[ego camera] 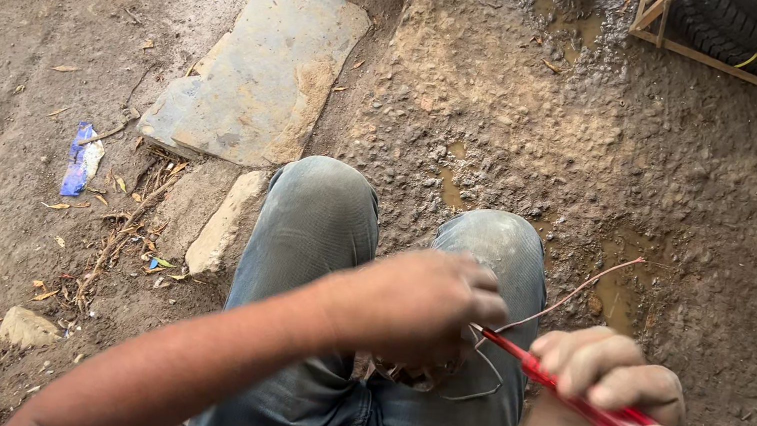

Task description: The person sits on the ground and uses a red screwdriver and pliers to disassemble a cylindrical electrical component. They remove screws, separate the housing, and inspect the internal parts before placing the pieces on the ground.

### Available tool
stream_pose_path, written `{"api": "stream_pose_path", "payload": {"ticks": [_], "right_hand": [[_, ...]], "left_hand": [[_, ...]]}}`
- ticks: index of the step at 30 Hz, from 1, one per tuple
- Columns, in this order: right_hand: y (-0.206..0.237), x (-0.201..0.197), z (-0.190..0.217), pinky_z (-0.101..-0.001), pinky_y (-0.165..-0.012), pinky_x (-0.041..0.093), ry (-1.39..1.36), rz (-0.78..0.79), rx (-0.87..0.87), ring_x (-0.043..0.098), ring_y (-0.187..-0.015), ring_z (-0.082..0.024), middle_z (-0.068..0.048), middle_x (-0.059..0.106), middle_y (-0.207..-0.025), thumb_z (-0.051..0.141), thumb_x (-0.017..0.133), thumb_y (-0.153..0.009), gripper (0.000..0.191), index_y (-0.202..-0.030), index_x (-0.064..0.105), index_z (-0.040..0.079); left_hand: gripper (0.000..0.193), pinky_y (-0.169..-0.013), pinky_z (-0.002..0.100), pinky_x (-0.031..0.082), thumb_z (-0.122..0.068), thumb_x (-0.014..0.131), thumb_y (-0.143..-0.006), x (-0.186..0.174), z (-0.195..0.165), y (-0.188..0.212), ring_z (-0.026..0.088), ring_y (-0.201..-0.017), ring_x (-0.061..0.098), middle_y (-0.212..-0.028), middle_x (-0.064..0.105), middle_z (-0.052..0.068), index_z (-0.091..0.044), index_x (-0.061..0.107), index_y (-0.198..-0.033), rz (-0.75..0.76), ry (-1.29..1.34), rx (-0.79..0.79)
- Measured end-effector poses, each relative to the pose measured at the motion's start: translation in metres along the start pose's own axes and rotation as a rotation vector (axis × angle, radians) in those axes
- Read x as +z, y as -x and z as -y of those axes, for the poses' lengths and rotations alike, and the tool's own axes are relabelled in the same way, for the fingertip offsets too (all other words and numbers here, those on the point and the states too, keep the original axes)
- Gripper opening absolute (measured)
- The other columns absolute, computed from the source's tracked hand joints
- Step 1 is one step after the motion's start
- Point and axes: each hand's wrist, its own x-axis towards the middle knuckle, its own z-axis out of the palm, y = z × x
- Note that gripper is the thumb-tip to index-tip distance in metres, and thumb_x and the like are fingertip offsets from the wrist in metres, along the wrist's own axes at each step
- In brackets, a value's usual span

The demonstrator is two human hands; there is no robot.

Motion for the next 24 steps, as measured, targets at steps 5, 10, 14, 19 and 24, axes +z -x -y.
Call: {"api": "stream_pose_path", "payload": {"ticks": [5,10,14,19,24], "right_hand": [[-0.015,-0.011,0.050,-0.0333,-0.075,0.057,1.186,0.008,0.111,0.068,-0.074,-0.018,-0.013,0.071,-0.085,0.026,0.068,-0.097,0.027,-0.112,0.065,0.004],[-0.010,-0.025,0.056,-0.0296,-0.075,0.057,1.221,0.167,0.103,0.073,-0.077,-0.013,-0.008,0.074,-0.086,0.015,0.074,-0.086,0.022,-0.104,0.065,0.006],[-0.003,-0.031,0.052,-0.0285,-0.074,0.058,0.999,0.327,-0.084,0.069,-0.083,-0.015,-0.011,0.067,-0.094,0.022,0.076,-0.085,0.034,-0.107,0.057,0.005],[-0.003,-0.039,0.052,-0.0291,-0.073,0.059,1.050,0.273,0.047,0.073,-0.076,-0.014,-0.007,0.073,-0.089,0.018,0.075,-0.088,0.028,-0.111,0.061,0.007],[0.002,-0.043,0.048,-0.0303,-0.072,0.059,1.088,0.250,0.035,0.074,-0.076,-0.015,-0.010,0.074,-0.091,0.019,0.076,-0.084,0.030,-0.108,0.062,0.008]], "left_hand": [[0.017,-0.078,0.045,0.055,-0.018,0.074,-0.082,-0.013,0.046,-0.003,0.032,-0.090,0.071,-0.091,0.075,0.011,-0.014,0.077,-0.098,0.327,0.028,-0.169],[0.014,-0.075,0.042,0.057,-0.016,0.069,-0.084,-0.012,0.055,-0.012,0.028,-0.084,0.074,-0.087,0.077,0.007,-0.015,0.079,-0.094,0.468,0.139,-0.136],[0.026,-0.073,0.041,0.057,-0.013,0.068,-0.079,-0.018,0.056,-0.019,0.027,-0.083,0.074,-0.088,0.076,0.006,-0.019,0.077,-0.103,0.536,0.190,-0.170],[0.017,-0.073,0.038,0.058,-0.018,0.072,-0.080,-0.021,0.055,-0.025,0.023,-0.082,0.075,-0.087,0.078,0.003,-0.018,0.079,-0.096,0.536,0.202,-0.118],[0.015,-0.072,0.038,0.058,-0.022,0.073,-0.081,-0.022,0.055,-0.029,0.022,-0.081,0.076,-0.085,0.078,0.004,-0.018,0.078,-0.095,0.584,0.180,-0.184]]}}
